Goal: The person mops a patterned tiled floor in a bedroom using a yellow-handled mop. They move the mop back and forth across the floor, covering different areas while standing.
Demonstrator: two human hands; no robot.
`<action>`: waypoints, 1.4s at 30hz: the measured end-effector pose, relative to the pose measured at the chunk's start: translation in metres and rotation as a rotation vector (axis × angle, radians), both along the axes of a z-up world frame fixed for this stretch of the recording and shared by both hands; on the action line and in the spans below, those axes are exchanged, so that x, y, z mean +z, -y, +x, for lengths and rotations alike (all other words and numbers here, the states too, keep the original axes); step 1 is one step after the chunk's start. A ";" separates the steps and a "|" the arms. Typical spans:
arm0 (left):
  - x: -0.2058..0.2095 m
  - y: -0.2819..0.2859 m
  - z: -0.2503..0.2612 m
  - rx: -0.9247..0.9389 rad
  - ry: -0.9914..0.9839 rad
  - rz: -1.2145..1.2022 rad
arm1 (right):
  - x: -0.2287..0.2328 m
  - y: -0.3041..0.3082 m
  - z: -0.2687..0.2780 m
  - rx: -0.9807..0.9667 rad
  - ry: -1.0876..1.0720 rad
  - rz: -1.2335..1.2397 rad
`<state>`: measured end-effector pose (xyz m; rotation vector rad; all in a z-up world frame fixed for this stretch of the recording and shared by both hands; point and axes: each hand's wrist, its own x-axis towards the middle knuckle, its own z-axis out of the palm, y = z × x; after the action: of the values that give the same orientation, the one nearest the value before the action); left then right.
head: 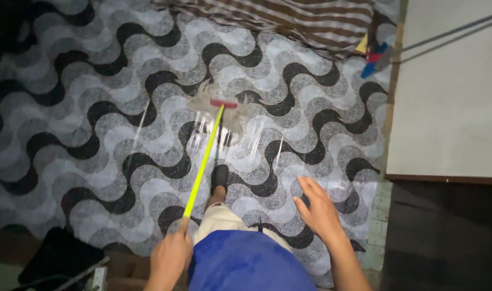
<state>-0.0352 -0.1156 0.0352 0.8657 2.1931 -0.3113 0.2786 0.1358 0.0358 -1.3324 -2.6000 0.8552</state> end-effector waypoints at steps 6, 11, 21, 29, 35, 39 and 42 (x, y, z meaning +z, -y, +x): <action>0.013 0.033 0.031 0.168 0.024 -0.207 | 0.005 0.005 -0.009 -0.016 0.015 -0.147; -0.041 -0.022 0.007 -0.164 -0.238 0.166 | 0.001 0.006 -0.003 -0.145 0.108 -0.263; -0.102 -0.321 -0.129 -0.192 -0.117 0.308 | -0.003 0.013 -0.004 -0.368 0.095 -0.167; -0.169 -0.424 -0.197 -0.155 -0.178 0.282 | 0.031 0.021 -0.059 -0.489 0.128 -0.201; -0.160 -0.314 -0.199 -0.199 -0.124 0.246 | 0.037 0.027 -0.067 -0.374 0.111 -0.231; -0.143 -0.194 -0.184 -0.226 -0.185 0.381 | 0.025 0.031 -0.062 -0.310 0.072 -0.156; -0.116 -0.097 -0.164 -0.253 -0.187 0.305 | 0.016 0.040 -0.061 -0.221 -0.004 -0.093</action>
<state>-0.1992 -0.0185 -0.0811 1.3351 2.3421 -0.1866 0.2172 0.0959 0.0519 -1.6027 -2.3776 0.9495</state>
